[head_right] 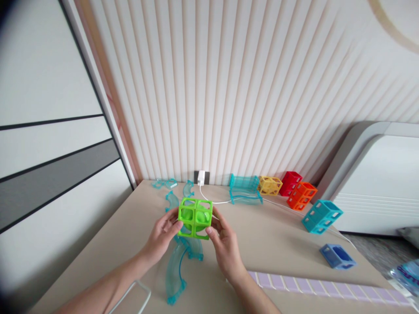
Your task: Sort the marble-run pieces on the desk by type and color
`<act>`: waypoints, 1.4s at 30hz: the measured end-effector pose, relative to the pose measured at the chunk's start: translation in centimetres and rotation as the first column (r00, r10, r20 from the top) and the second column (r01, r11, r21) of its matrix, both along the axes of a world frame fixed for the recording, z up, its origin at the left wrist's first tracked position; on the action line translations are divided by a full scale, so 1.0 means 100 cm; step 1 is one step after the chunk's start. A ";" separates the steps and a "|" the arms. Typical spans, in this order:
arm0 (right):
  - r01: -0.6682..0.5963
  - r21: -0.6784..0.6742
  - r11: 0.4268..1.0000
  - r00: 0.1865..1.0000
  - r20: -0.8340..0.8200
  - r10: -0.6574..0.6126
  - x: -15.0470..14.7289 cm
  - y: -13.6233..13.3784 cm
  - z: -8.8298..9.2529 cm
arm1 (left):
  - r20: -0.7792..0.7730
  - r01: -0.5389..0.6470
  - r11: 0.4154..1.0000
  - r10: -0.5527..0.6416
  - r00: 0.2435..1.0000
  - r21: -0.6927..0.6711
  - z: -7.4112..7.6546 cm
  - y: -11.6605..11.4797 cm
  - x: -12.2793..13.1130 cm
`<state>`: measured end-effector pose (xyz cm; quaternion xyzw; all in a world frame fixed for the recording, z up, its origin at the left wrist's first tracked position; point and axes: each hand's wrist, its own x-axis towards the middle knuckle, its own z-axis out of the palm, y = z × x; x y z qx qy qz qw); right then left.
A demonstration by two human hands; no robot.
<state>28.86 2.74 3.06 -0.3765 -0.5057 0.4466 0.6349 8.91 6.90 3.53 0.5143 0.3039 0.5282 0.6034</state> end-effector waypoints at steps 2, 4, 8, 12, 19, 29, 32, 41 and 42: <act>0.013 0.008 1.000 1.000 0.006 -0.013 0.001 0.001 -0.003 | 0.004 -0.013 1.000 0.013 1.000 -0.003 0.000 0.000 0.000; 0.040 0.010 0.999 0.999 0.019 -0.040 0.002 0.001 -0.005 | 0.001 -0.022 1.000 0.022 1.000 -0.018 0.002 0.000 0.001; 0.062 0.005 0.998 0.997 0.040 -0.062 0.002 0.002 -0.006 | -0.013 -0.015 0.999 0.015 1.000 -0.037 0.006 0.000 0.002; 0.068 -0.018 0.997 0.997 0.044 -0.068 0.000 0.000 -0.004 | -0.056 -0.041 0.999 0.041 0.998 0.003 0.003 -0.002 0.001; -0.043 -0.046 0.998 0.998 -0.044 0.041 -0.007 -0.004 -0.002 | -0.234 -0.071 0.967 0.130 0.964 0.246 -0.007 -0.013 0.002; -0.022 0.000 1.000 1.000 -0.005 0.022 -0.010 -0.006 -0.007 | -0.355 -0.127 0.902 0.288 0.889 0.413 -0.016 -0.013 0.003; -0.027 -0.014 1.000 0.999 -0.028 0.027 -0.011 -0.008 -0.004 | -0.384 -0.092 0.865 0.312 0.869 0.494 -0.018 -0.011 0.001; -0.059 -0.099 0.993 0.997 -0.062 0.053 -0.006 -0.006 0.000 | -0.452 0.015 0.775 0.353 0.819 0.632 -0.020 0.001 -0.002; -0.061 -0.099 0.993 0.997 -0.058 0.055 -0.005 -0.005 0.000 | -0.452 0.004 0.773 0.367 0.813 0.634 -0.021 0.001 -0.003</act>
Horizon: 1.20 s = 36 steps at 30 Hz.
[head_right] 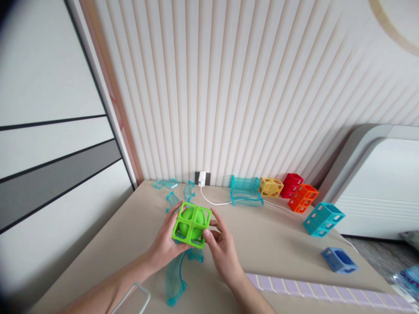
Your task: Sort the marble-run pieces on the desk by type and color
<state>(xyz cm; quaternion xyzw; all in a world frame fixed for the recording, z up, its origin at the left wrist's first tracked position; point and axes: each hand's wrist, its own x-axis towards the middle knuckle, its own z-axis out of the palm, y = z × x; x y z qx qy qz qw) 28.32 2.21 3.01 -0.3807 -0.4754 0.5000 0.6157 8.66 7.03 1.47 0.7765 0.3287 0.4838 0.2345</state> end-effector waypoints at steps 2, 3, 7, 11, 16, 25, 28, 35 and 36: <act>-0.005 0.008 1.000 1.000 0.007 0.005 0.001 0.001 -0.002 | -0.005 -0.020 1.000 0.020 1.000 0.017 -0.001 0.000 -0.001; -0.011 0.015 1.000 1.000 0.010 0.011 0.001 0.001 -0.002 | -0.009 -0.027 0.999 0.027 1.000 0.029 -0.002 0.000 -0.001; -0.034 0.028 0.999 0.999 0.014 0.034 0.001 0.000 -0.003 | -0.037 -0.030 0.996 0.033 0.999 0.081 -0.003 -0.001 -0.004; -0.069 0.028 0.997 0.997 0.021 0.068 0.001 -0.002 -0.001 | -0.049 -0.029 0.994 0.035 0.998 0.107 -0.001 -0.002 -0.005; -0.064 0.036 0.997 0.997 0.051 0.062 0.000 -0.005 0.005 | -0.054 -0.025 0.990 0.032 0.998 0.138 -0.001 -0.002 -0.005; -0.048 0.021 0.999 0.996 0.071 0.046 -0.003 -0.007 0.009 | -0.064 -0.011 0.991 0.020 0.998 0.136 -0.003 -0.002 -0.006; -0.035 0.009 0.999 0.997 0.067 0.035 -0.004 -0.008 0.010 | -0.055 -0.002 0.991 0.009 0.998 0.131 -0.003 -0.001 -0.005; -0.011 0.001 1.000 0.996 0.090 0.011 -0.004 -0.006 0.005 | -0.091 0.056 0.986 -0.042 0.995 0.156 -0.003 0.001 -0.003; -0.003 0.004 1.000 0.994 0.107 0.003 -0.004 -0.005 0.003 | -0.100 0.057 0.984 -0.040 0.994 0.168 -0.002 0.001 -0.003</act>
